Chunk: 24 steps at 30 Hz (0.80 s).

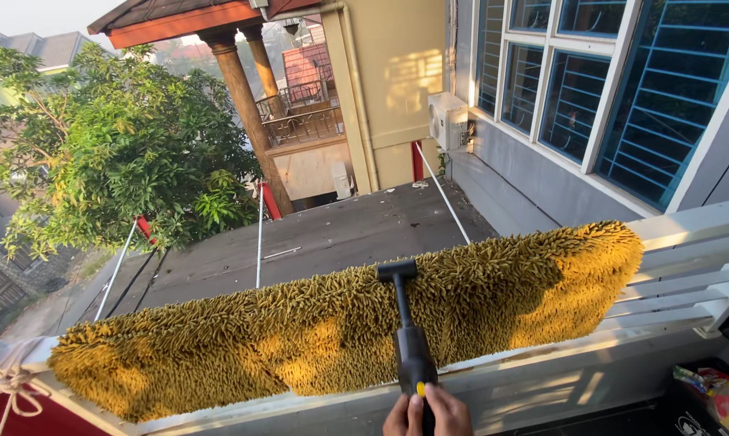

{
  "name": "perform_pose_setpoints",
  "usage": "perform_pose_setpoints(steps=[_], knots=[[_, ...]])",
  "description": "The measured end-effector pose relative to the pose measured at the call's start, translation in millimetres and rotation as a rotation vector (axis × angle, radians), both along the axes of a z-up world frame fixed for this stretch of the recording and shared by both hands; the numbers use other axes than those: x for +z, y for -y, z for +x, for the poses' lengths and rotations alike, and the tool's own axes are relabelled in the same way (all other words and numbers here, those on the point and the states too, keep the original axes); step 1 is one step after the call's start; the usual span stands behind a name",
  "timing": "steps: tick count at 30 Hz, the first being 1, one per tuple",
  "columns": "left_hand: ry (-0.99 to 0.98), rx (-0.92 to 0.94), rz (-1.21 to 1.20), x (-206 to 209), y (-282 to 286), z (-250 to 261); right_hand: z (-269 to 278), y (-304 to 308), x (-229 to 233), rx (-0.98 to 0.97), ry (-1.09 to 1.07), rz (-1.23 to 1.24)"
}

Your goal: The person uses a handheld vacuum cleaner to clean a yellow rug draped over a balcony railing. The person moves the vacuum head back and forth along the rug's surface, occasionally using the left hand to adjust the rug's position.

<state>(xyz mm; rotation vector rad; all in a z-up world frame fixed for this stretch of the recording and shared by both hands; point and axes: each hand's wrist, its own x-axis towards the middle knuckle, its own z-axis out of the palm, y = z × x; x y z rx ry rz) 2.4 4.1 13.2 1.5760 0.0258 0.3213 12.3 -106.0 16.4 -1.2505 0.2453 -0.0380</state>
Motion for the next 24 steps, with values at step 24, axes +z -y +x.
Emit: perform_pose_setpoints(steps=[24], knots=[[0.064,-0.115,0.217,31,-22,-7,-15,-3,11,-0.004,-0.028,-0.058]])
